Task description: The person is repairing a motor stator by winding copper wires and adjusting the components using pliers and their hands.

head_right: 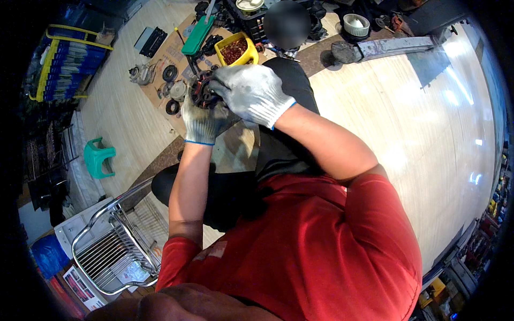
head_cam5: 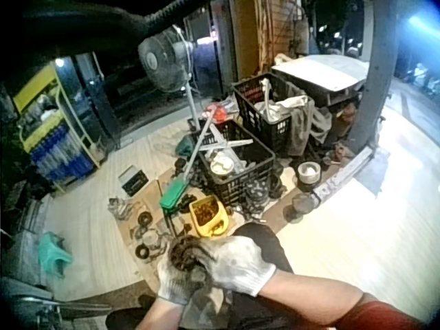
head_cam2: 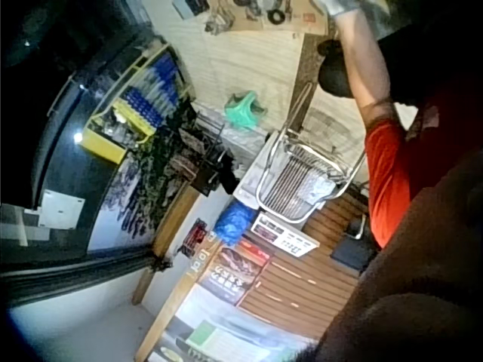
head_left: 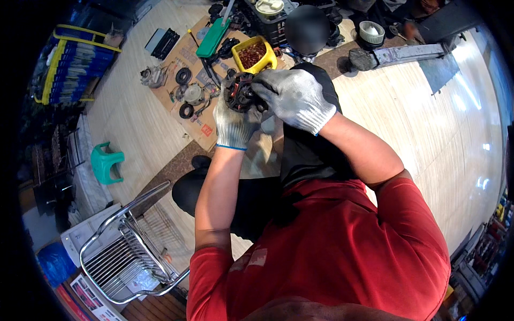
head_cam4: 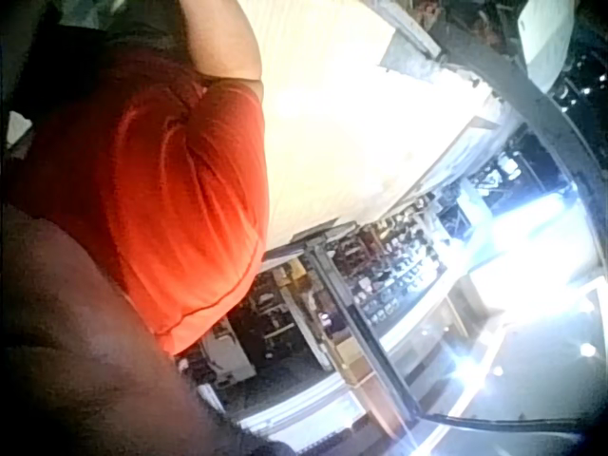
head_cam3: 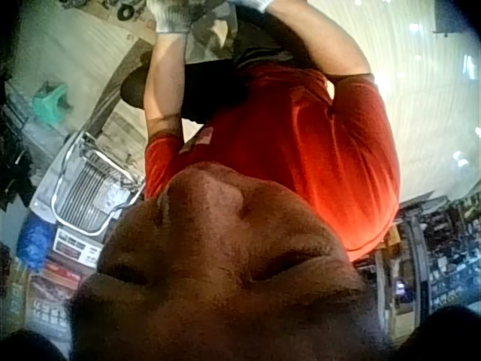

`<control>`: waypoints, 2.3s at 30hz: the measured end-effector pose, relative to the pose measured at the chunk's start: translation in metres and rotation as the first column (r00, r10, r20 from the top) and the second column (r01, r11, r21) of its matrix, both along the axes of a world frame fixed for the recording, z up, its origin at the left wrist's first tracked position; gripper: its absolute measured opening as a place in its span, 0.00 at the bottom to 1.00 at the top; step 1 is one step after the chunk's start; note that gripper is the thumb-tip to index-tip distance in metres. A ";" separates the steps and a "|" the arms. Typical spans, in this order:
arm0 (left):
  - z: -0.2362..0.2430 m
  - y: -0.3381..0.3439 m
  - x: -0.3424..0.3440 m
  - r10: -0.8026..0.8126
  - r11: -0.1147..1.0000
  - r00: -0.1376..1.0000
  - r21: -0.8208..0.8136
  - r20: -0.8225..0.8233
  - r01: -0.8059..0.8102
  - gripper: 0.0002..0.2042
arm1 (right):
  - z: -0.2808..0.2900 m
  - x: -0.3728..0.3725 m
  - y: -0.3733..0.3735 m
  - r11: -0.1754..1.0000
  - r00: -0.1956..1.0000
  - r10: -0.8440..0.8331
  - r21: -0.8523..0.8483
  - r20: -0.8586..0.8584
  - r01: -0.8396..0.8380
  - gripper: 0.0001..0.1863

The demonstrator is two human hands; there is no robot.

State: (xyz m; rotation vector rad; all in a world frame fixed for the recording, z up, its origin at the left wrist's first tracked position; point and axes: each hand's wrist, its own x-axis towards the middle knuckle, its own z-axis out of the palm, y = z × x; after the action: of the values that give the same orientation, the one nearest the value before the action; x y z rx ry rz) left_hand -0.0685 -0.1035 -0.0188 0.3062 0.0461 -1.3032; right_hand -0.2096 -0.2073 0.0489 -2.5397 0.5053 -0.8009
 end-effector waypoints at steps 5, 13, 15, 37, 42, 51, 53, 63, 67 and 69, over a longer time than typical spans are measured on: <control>0.025 -0.008 -0.013 0.130 0.913 0.973 0.360 0.191 -0.192 0.22 | -0.010 -0.001 -0.017 0.937 0.997 0.068 -0.345 0.035 -0.052 0.11; 0.026 0.002 -0.002 0.039 0.929 0.776 0.263 0.630 -0.261 0.19 | 0.014 -0.006 -0.023 0.994 0.991 0.007 0.113 -0.134 0.009 0.12; 0.020 0.003 0.004 0.062 0.967 0.709 0.135 0.703 -0.218 0.14 | 0.019 -0.012 -0.023 0.999 0.991 0.010 0.051 -0.132 -0.003 0.12; 0.033 -0.001 -0.003 0.038 0.826 0.553 0.285 0.833 -0.487 0.17 | 0.006 -0.055 0.013 0.994 0.994 0.021 -0.102 -0.104 -0.032 0.10; 0.023 -0.001 -0.004 0.180 0.866 0.690 0.219 0.700 -0.449 0.15 | -0.010 -0.065 0.014 0.999 0.994 0.012 0.053 -0.106 -0.006 0.12; 0.034 0.002 -0.005 -0.015 0.815 0.356 0.218 0.934 -0.537 0.17 | 0.004 -0.066 0.009 0.994 0.999 -0.008 0.113 -0.046 0.013 0.11; 0.034 0.005 -0.003 -0.146 0.807 0.127 0.192 0.981 -0.559 0.18 | 0.004 -0.064 0.000 0.990 0.997 -0.055 0.125 -0.056 0.061 0.13; 0.028 0.003 0.002 0.157 0.932 0.772 0.165 0.616 -0.322 0.14 | -0.018 -0.080 -0.019 0.948 0.951 -0.161 0.225 -0.265 0.223 0.17; 0.014 0.001 0.014 0.229 0.925 0.899 0.203 0.374 -0.320 0.13 | -0.030 -0.090 -0.012 0.960 0.953 -0.108 0.219 -0.284 0.174 0.17; 0.017 -0.002 0.013 0.276 0.903 0.910 0.242 0.308 -0.355 0.14 | -0.028 -0.093 -0.002 0.968 0.969 -0.049 0.229 -0.242 0.106 0.16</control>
State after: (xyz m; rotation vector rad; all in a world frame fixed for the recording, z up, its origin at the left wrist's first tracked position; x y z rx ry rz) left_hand -0.0555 -0.1052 -0.0017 0.7000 0.0590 -0.9163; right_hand -0.3031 -0.2095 0.0207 -2.4095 0.7360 -0.4342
